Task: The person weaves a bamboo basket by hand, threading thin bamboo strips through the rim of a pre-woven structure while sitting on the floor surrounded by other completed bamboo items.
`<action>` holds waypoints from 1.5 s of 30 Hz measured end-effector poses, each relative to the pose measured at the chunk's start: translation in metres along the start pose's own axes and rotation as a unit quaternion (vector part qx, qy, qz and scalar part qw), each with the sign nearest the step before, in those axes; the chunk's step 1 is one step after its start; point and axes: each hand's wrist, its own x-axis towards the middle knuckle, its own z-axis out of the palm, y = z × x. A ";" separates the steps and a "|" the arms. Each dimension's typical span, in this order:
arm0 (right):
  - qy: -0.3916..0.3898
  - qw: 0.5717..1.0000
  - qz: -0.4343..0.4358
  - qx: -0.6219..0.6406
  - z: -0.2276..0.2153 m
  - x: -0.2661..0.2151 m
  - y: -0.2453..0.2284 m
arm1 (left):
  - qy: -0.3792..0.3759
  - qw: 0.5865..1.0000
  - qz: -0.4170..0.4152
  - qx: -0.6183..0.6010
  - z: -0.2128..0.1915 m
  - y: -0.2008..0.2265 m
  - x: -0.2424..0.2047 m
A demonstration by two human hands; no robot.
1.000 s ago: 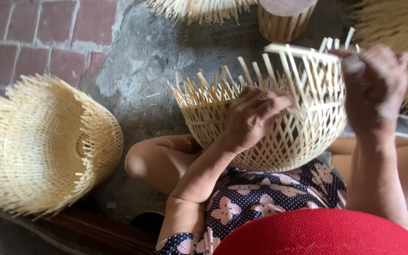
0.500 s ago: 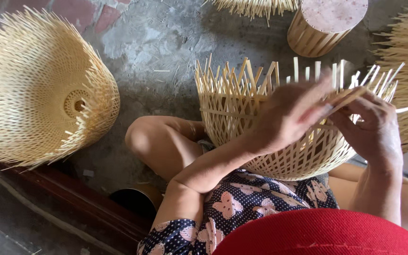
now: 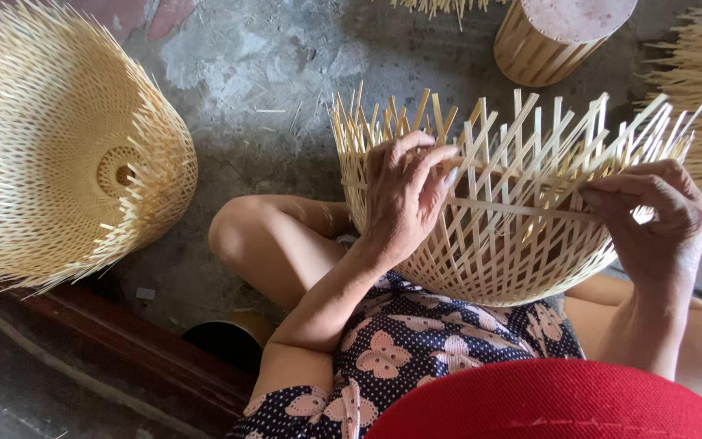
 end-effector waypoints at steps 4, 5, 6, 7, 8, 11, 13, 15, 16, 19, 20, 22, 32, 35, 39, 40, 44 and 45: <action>-0.002 1.000 0.018 0.014 0.001 0.004 -0.001 | 0.021 0.996 -0.007 -0.081 0.005 -0.004 0.005; 0.001 1.000 0.010 0.002 0.000 0.006 -0.002 | 0.049 0.993 -0.004 -0.111 0.006 -0.005 0.006; 0.000 1.000 -0.007 -0.023 0.001 0.008 -0.004 | 0.047 0.992 -0.003 -0.114 0.007 -0.005 0.006; 0.002 0.999 -0.023 -0.048 0.001 0.011 -0.004 | 0.050 0.989 -0.022 -0.135 0.007 -0.007 0.006; 0.006 0.999 -0.020 -0.050 0.001 0.016 -0.003 | 0.053 0.986 -0.042 -0.155 0.007 -0.008 0.007; -0.006 0.998 -0.059 -0.017 0.001 0.022 -0.002 | 0.043 0.986 -0.041 -0.157 0.004 -0.010 0.008; 0.002 1.000 -0.026 0.002 0.003 0.021 -0.005 | 0.022 0.988 -0.044 -0.147 0.001 -0.009 0.014; -0.002 1.000 -0.012 0.015 0.004 0.021 -0.007 | 0.001 0.990 -0.044 -0.136 -0.007 -0.003 0.021; -0.004 1.000 -0.009 0.017 0.004 0.022 -0.008 | 0.019 0.998 -0.010 -0.060 -0.015 0.003 0.021; -0.007 1.000 -0.012 0.018 0.003 0.026 -0.011 | 0.004 0.996 0.053 -0.065 -0.013 0.030 0.018; -0.001 1.000 -0.005 0.017 0.002 0.025 -0.011 | -0.026 0.987 0.072 -0.138 -0.005 0.038 0.015; 0.013 0.998 -0.066 0.004 0.000 0.028 -0.017 | -0.060 0.982 0.117 -0.133 0.021 0.049 0.016; 0.219 0.953 0.141 0.156 0.021 -0.042 0.043 | -0.115 0.987 0.083 -0.081 0.040 0.052 0.020; 0.226 0.877 0.176 0.386 0.015 -0.034 0.034 | -0.117 0.989 0.084 -0.044 0.045 0.061 0.031; 0.180 0.898 0.122 0.383 0.008 -0.009 0.027 | -0.162 0.985 0.060 -0.028 0.046 0.067 0.038; 0.125 0.933 0.068 0.329 0.006 -0.002 0.025 | -0.170 0.983 0.063 -0.042 0.043 0.067 0.039; 0.005 1.000 0.009 -0.003 -0.007 0.024 0.006 | -0.182 0.979 0.088 -0.031 0.042 0.066 0.042; -0.020 0.999 -0.017 -0.021 -0.009 0.029 0.003 | -0.184 0.978 0.090 -0.029 0.042 0.067 0.042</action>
